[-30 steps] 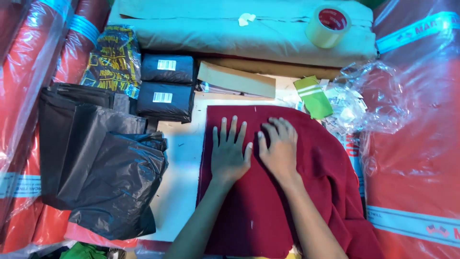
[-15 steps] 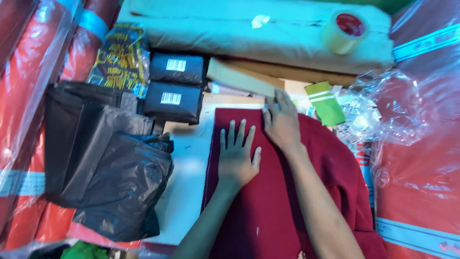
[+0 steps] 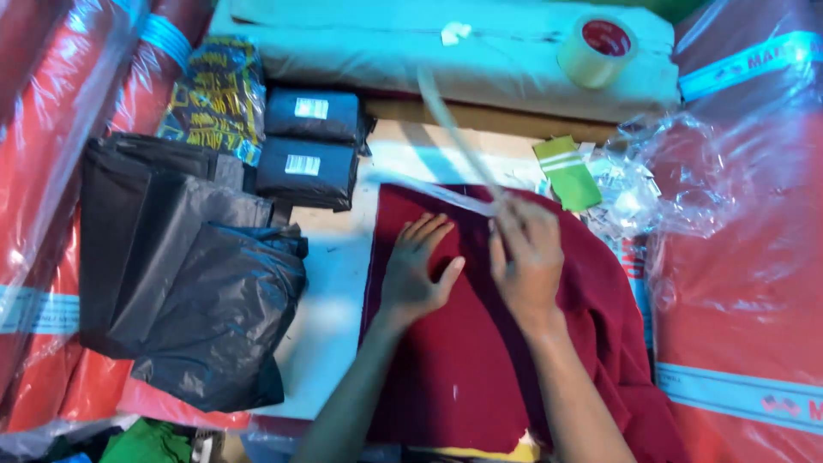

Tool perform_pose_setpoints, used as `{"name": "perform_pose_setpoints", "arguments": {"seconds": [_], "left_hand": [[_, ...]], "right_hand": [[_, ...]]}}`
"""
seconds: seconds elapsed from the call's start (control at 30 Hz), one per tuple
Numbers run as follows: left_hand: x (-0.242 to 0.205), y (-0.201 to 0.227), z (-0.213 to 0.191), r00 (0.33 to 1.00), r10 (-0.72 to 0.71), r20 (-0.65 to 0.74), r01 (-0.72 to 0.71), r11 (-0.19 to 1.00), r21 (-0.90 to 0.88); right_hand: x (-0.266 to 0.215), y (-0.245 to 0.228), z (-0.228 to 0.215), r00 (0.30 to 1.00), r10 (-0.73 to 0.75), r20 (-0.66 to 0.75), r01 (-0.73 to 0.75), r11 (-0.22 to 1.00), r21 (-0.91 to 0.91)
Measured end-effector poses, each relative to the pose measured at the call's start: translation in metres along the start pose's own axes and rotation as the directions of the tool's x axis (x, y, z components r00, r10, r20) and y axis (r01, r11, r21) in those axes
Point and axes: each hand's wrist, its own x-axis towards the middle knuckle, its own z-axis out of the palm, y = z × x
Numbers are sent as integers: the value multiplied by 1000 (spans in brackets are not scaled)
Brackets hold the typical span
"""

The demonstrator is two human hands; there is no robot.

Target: Smoothing a piece of red fabric, applying adhesive markers, and aligning a cardboard guide strip.

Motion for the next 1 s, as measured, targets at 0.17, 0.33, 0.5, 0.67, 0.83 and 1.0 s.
{"name": "perform_pose_setpoints", "arguments": {"seconds": [0.17, 0.33, 0.5, 0.67, 0.83, 1.0], "left_hand": [[-22, -1, -12, 941, -326, 90, 306, 708, -636], [-6, 26, -29, 712, -669, 214, 579, 386, -718], [6, 26, -39, 653, -682, 330, 734, 463, -497], [-1, 13, -20, 968, -247, 46, 249, 967, -55], [-2, -8, -5, 987, -4, 161, -42, 958, 285], [26, -1, -3, 989, 22, 147, -74, 933, 353]], "right_hand": [[-38, -40, -17, 991, -135, 17, 136, 990, -32], [-38, -85, -37, 962, -184, 203, 157, 977, 145], [-55, -86, -31, 931, -111, 347, -22, 933, 359], [-84, -77, -17, 929, 96, 356, -173, 967, 190], [-87, -79, -10, 911, 151, 384, -203, 974, 101], [-84, -81, -9, 845, 179, 505, -209, 978, 4]]}}
